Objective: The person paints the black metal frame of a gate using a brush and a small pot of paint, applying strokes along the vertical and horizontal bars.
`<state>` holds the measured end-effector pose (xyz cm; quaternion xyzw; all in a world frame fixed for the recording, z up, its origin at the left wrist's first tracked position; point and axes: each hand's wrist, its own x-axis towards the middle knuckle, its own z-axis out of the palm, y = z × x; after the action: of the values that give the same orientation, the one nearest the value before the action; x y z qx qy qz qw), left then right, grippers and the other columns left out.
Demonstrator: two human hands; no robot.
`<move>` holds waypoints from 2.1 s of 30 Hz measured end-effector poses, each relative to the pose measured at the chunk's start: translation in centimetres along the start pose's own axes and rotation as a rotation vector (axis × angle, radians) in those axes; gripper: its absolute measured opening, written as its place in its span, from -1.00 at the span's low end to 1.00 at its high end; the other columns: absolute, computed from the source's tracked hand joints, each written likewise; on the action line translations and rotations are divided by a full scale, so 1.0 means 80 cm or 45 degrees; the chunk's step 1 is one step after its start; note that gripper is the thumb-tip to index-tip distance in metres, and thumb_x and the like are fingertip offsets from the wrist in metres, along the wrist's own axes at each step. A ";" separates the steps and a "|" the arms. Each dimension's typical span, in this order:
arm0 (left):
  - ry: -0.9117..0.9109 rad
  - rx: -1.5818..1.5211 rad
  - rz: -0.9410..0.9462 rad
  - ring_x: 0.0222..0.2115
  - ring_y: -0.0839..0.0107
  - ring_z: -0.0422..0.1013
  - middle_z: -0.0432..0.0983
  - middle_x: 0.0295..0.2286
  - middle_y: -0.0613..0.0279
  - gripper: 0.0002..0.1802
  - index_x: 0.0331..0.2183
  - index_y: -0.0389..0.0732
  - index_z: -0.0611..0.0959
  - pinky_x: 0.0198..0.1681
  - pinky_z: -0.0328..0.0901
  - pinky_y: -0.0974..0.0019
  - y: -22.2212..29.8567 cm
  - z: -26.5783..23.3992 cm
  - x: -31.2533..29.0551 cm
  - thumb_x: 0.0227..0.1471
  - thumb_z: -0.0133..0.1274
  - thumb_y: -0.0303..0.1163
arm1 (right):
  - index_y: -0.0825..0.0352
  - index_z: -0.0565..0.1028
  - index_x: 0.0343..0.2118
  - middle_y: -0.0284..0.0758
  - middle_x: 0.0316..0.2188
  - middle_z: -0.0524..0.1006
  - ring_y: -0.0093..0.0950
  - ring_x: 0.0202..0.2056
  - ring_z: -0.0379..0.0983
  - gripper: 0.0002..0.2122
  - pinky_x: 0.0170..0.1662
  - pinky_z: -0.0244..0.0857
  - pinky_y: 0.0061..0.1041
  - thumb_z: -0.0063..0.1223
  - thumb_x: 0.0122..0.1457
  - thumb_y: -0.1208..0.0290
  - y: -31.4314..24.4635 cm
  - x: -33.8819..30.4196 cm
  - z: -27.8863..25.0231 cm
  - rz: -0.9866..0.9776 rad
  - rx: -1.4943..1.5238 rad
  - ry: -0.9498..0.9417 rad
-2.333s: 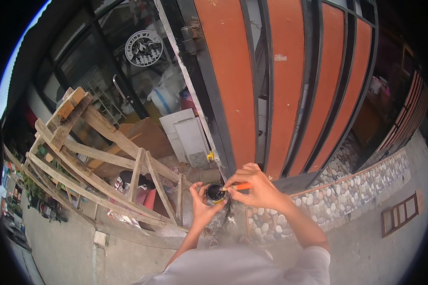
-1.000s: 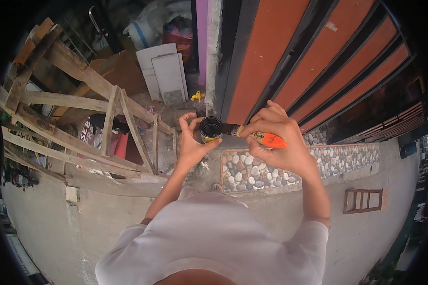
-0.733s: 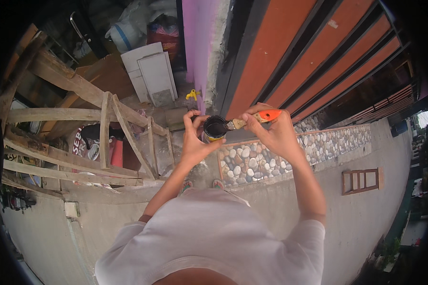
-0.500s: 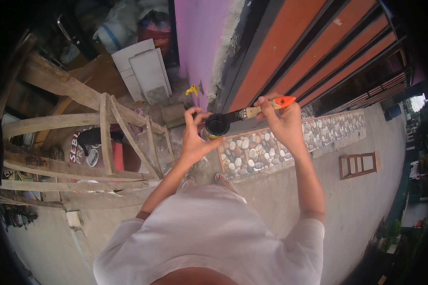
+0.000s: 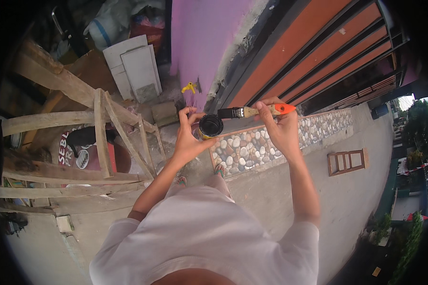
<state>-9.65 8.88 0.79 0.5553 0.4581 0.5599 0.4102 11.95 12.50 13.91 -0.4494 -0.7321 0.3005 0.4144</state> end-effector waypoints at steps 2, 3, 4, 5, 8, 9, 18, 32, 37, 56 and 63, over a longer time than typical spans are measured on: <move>0.028 0.069 0.004 -0.04 0.14 0.47 0.49 -0.09 0.08 0.02 0.08 -0.20 0.09 0.01 0.34 0.16 -0.008 0.005 0.004 -0.33 0.42 -0.45 | 0.44 0.56 -0.34 -0.34 -0.44 0.58 -0.60 -0.42 0.56 -0.82 -0.35 0.36 -0.62 0.13 0.26 0.39 0.000 -0.002 0.002 0.048 0.104 -0.024; 0.033 0.056 0.027 -0.04 0.14 0.47 0.49 -0.09 0.08 0.02 0.08 -0.20 0.09 0.01 0.34 0.16 -0.008 0.007 0.003 -0.33 0.42 -0.45 | 0.44 0.56 -0.34 -0.34 -0.44 0.58 -0.59 -0.41 0.56 -0.84 -0.34 0.37 -0.62 0.14 0.24 0.41 0.005 -0.005 0.004 0.107 0.105 -0.077; 0.032 0.039 0.022 -0.04 0.20 0.45 0.48 -0.10 0.06 0.03 0.06 -0.22 0.09 0.07 0.32 0.17 -0.006 0.008 0.006 -0.34 0.43 -0.45 | 0.44 0.56 -0.34 -0.34 -0.44 0.58 -0.59 -0.41 0.56 -0.85 -0.34 0.38 -0.61 0.16 0.23 0.43 0.007 -0.004 0.005 0.141 0.102 -0.121; 0.031 0.015 0.031 -0.04 0.25 0.44 0.48 -0.11 0.04 0.03 0.05 -0.25 0.09 0.12 0.30 0.17 -0.003 0.009 0.010 -0.36 0.44 -0.45 | 0.44 0.56 -0.34 -0.35 -0.44 0.58 -0.59 -0.40 0.56 -0.85 -0.33 0.39 -0.61 0.17 0.23 0.43 0.001 -0.001 0.008 0.127 0.037 -0.147; 0.067 0.039 0.023 -0.04 0.26 0.44 0.48 -0.12 0.04 0.04 0.06 -0.24 0.09 0.11 0.32 0.16 -0.005 0.005 0.011 -0.35 0.44 -0.46 | 0.44 0.56 -0.33 -0.36 -0.43 0.58 -0.60 -0.39 0.56 -0.84 -0.32 0.40 -0.61 0.17 0.22 0.42 -0.004 0.010 0.006 0.064 -0.027 -0.112; 0.082 -0.017 0.015 -0.05 0.26 0.44 0.47 -0.12 0.05 0.04 0.07 -0.23 0.09 0.13 0.30 0.16 -0.005 0.005 0.013 -0.35 0.44 -0.46 | 0.44 0.55 -0.31 -0.36 -0.43 0.59 -0.61 -0.38 0.55 -0.84 -0.32 0.40 -0.61 0.18 0.22 0.42 -0.006 0.018 0.001 0.061 0.008 -0.078; 0.256 -0.072 0.022 -0.11 0.19 0.47 0.49 -0.14 0.05 -0.01 0.05 -0.22 0.13 0.03 0.31 0.18 -0.029 -0.036 -0.018 -0.35 0.42 -0.45 | 0.47 0.56 -0.25 -0.36 -0.39 0.59 -0.64 -0.34 0.48 -0.84 -0.28 0.33 -0.64 0.17 0.23 0.45 -0.085 0.104 -0.043 -0.462 -0.068 0.303; 0.238 -0.108 -0.009 -0.07 0.27 0.41 0.37 -0.09 0.00 0.05 0.10 -0.19 0.06 0.08 0.31 0.21 -0.041 -0.076 -0.077 -0.32 0.42 -0.52 | 0.42 0.58 -0.32 -0.28 -0.48 0.64 -0.52 -0.46 0.54 -0.74 -0.38 0.33 -0.53 0.16 0.22 0.25 -0.114 0.188 -0.021 -0.569 -1.032 0.174; 0.224 -0.086 -0.005 -0.06 0.26 0.41 0.36 -0.09 -0.01 0.06 0.10 -0.19 0.06 0.08 0.31 0.20 -0.033 -0.076 -0.082 -0.32 0.42 -0.52 | 0.43 0.56 -0.42 -0.20 -0.60 0.57 -0.32 -0.53 0.53 -0.72 -0.42 0.36 -0.40 0.17 0.19 0.25 -0.088 0.205 -0.017 -0.636 -1.021 0.134; 0.185 -0.057 -0.011 -0.03 0.24 0.39 0.35 -0.07 -0.02 0.03 0.09 -0.21 0.08 0.08 0.31 0.16 -0.031 -0.069 -0.085 -0.30 0.42 -0.51 | 0.41 0.52 -0.45 -0.20 -0.65 0.49 -0.27 -0.53 0.42 -0.82 -0.44 0.30 -0.30 0.17 0.17 0.38 -0.068 0.195 -0.007 -0.911 -1.134 0.153; 0.231 -0.080 0.003 -0.08 0.14 0.46 0.44 -0.11 0.01 0.01 0.06 -0.26 0.12 0.06 0.31 0.17 -0.031 -0.064 -0.079 -0.34 0.43 -0.44 | 0.41 0.47 -0.51 -0.18 -0.66 0.46 -0.21 -0.50 0.41 -0.80 -0.30 0.31 -0.27 0.16 0.16 0.40 -0.056 0.186 0.024 -0.801 -1.076 -0.081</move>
<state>-14.61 3.07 -3.00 0.4897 0.4751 0.6225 0.3834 4.67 24.00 21.60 -0.3266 -0.9011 -0.1462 0.2450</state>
